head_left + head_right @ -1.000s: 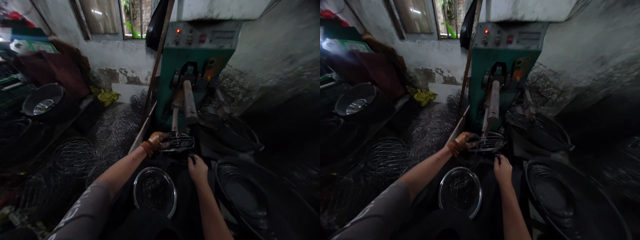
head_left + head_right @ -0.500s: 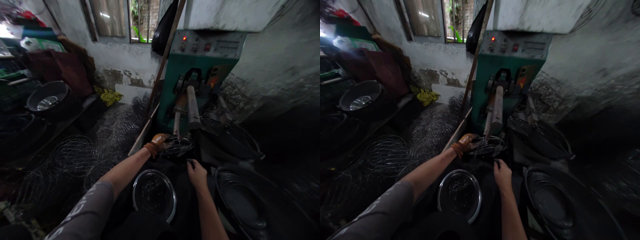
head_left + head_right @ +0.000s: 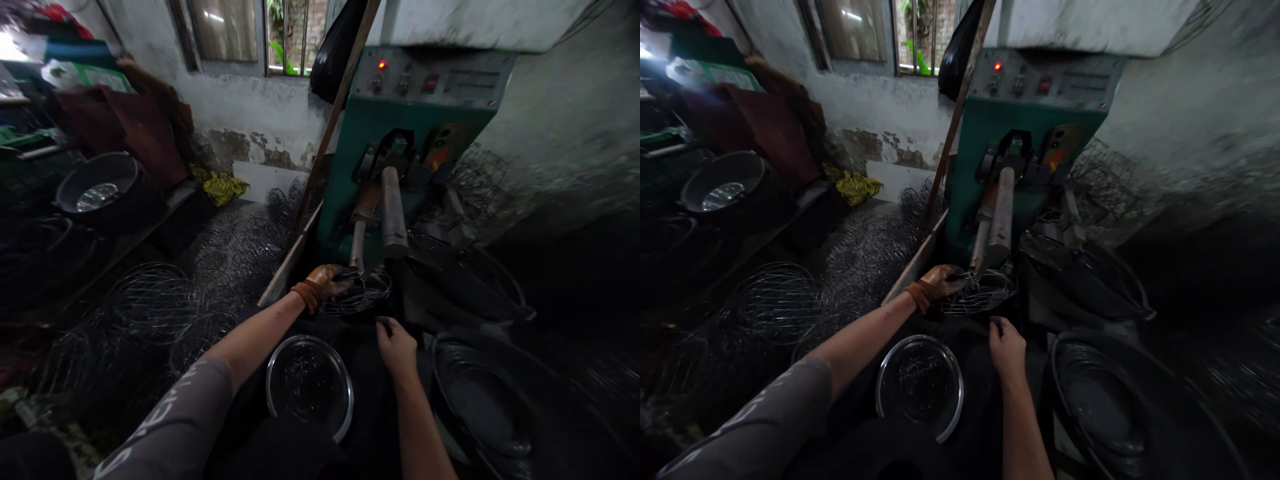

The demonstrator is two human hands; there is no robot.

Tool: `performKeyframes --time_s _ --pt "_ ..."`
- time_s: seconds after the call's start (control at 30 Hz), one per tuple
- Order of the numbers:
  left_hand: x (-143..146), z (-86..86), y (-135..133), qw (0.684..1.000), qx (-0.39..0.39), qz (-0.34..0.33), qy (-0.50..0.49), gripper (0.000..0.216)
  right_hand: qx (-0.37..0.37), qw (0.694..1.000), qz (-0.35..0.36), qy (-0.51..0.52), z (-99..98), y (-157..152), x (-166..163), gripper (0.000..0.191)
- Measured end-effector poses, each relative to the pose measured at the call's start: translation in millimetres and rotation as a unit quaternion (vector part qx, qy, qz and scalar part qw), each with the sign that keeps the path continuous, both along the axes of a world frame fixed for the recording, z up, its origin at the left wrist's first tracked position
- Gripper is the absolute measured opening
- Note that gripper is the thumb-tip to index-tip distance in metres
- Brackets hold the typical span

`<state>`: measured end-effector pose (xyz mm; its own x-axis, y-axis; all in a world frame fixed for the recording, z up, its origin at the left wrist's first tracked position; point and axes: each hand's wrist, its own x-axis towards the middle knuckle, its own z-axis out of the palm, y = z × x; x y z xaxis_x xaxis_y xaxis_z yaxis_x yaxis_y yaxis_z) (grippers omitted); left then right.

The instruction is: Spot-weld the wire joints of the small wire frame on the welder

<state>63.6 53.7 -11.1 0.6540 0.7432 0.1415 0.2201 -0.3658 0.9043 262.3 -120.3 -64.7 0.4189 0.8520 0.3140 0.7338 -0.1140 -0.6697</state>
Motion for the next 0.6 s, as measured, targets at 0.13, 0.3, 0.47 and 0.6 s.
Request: performKeyframes --time_s 0.13,0.3,0.47,0.6 --pt "3.7 -0.5 -0.4 0.999 -0.030 0.020 -0.011 0.027 -0.002 1.000 0.003 0.000 1.0 0.1 -1.1 0.041" --pt "8.5 -4.0 2.2 0.998 -0.052 0.017 -0.004 0.025 -0.005 1.000 0.004 0.004 5.6 2.9 -4.7 0.043" --pt "10.1 -5.7 3.0 0.997 -0.071 0.006 -0.023 0.023 -0.007 1.000 0.006 0.005 4.7 4.5 -4.9 0.044" --pt "9.9 -10.2 0.1 0.993 -0.109 0.011 -0.047 0.025 -0.010 1.000 0.002 -0.001 1.5 2.6 -2.7 0.042"
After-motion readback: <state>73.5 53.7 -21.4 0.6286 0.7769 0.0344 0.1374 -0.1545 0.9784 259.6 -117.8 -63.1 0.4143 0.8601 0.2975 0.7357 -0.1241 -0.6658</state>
